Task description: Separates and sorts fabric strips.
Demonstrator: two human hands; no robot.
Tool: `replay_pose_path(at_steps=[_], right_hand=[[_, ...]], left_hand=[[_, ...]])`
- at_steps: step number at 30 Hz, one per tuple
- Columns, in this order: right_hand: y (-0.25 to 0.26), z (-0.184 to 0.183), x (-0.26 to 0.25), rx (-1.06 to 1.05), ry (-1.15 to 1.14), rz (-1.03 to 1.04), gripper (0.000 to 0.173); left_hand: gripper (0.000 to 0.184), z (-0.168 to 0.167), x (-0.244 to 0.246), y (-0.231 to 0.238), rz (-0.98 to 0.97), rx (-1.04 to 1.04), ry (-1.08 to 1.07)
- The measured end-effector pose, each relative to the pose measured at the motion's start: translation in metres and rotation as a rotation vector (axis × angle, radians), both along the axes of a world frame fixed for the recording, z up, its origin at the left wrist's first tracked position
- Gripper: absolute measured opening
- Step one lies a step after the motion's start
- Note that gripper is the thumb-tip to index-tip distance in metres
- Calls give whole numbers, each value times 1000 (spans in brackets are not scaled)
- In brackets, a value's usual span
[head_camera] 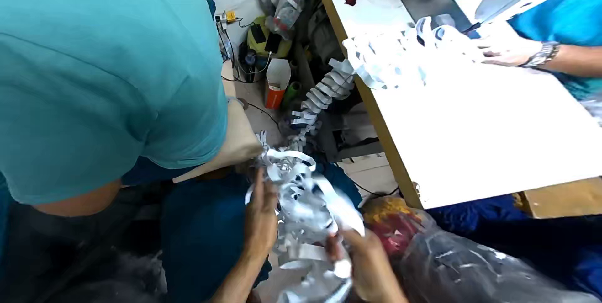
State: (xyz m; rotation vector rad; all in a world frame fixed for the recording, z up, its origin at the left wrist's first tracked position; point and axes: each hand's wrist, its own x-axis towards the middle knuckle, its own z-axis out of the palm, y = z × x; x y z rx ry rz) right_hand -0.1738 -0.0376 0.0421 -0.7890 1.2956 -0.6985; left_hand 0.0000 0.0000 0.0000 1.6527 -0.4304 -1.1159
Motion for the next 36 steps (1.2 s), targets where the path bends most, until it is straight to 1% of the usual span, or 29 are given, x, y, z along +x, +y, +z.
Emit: replay_pose_path(at_steps=[1, 2, 3, 4, 5, 6, 8, 10, 11, 12, 13, 15, 16, 17, 19, 21, 23, 25, 26, 27, 28, 29, 30, 31, 32, 33, 34, 35, 36], right_hand=[[-18, 22, -1, 39, -150, 31, 24], [-35, 39, 0, 70, -293, 101, 29], [-50, 54, 6, 110, -418, 169, 33], [-64, 65, 14, 161, -535, 217, 35], [-76, 74, 24, 216, -622, 218, 36], [-85, 83, 37, 219, -616, 164, 35], [-102, 97, 60, 196, -578, -11, 32], [-121, 107, 75, 210, -503, -101, 29], [-126, 110, 80, 212, -455, -125, 29], [-127, 112, 80, 192, -411, -126, 29], [-123, 113, 77, 168, -382, -110, 30], [-110, 115, 66, 154, -371, -85, 35], [-101, 116, 62, 155, -365, -87, 38], [-93, 117, 61, 159, -364, -90, 41], [-83, 122, 65, 163, -396, -111, 41], [-87, 130, 71, 139, -432, -115, 38], [-106, 134, 73, 63, -403, -72, 33], [-135, 124, 66, -72, -211, 121, 33], [-148, 113, 57, -162, 45, 257, 35], [-151, 103, 48, -272, 415, 343, 42], [-146, 91, 35, -384, 739, 390, 55], [-130, 79, 21, -471, 931, 380, 64], [-109, 63, 2, -523, 974, 346, 60], [-83, 45, -15, -547, 915, 312, 47], [-54, 25, -30, -558, 799, 306, 37], [-21, 7, -40, -544, 646, 327, 35], [11, -13, -49, -476, 484, 359, 35], [34, -31, -49, -406, 418, 371, 36], [40, -27, -39, -239, 412, 445, 37]], left_hand=[[52, -12, -1, 14, 39, 15, -118], [49, -17, -10, 29, 24, -14, -157], [54, -17, -23, 42, -82, -98, -137], [68, -13, -36, 50, -246, -208, -98], [83, -9, -47, 51, -407, -306, -79], [85, -11, -57, 46, -509, -365, -101], [64, -17, -69, 26, -581, -371, -69], [41, -12, -68, 11, -582, -339, -21], [29, -7, -67, 9, -521, -277, -19], [25, -3, -66, 9, -420, -206, -39], [30, -2, -64, 10, -314, -145, -102], [56, -1, -51, 8, -202, -72, -295], [71, 1, -46, 4, -202, -77, -361], [77, 3, -43, 0, -227, -138, -410], [67, 1, -40, -12, -331, -300, -406], [58, 0, -32, -23, -500, -290, -251], [55, -6, -25, -22, -652, -140, -202], [40, -12, -30, -10, -667, 60, -163], [38, -8, -37, -3, -588, 123, -108], [37, 1, -42, 0, -469, 151, -26], [36, 16, -45, 0, -339, 139, 63], [34, 34, -47, -3, -226, 89, 183], [36, 51, -47, -9, -155, 25, 333], [39, 69, -46, -17, -118, -36, 501], [40, 85, -46, -27, -84, -90, 677], [38, 98, -48, -36, -65, -132, 850], [36, 107, -50, -46, -55, -156, 988], [41, 113, -50, -54, -69, -161, 1079], [46, 114, -49, -63, -95, -170, 1114]])
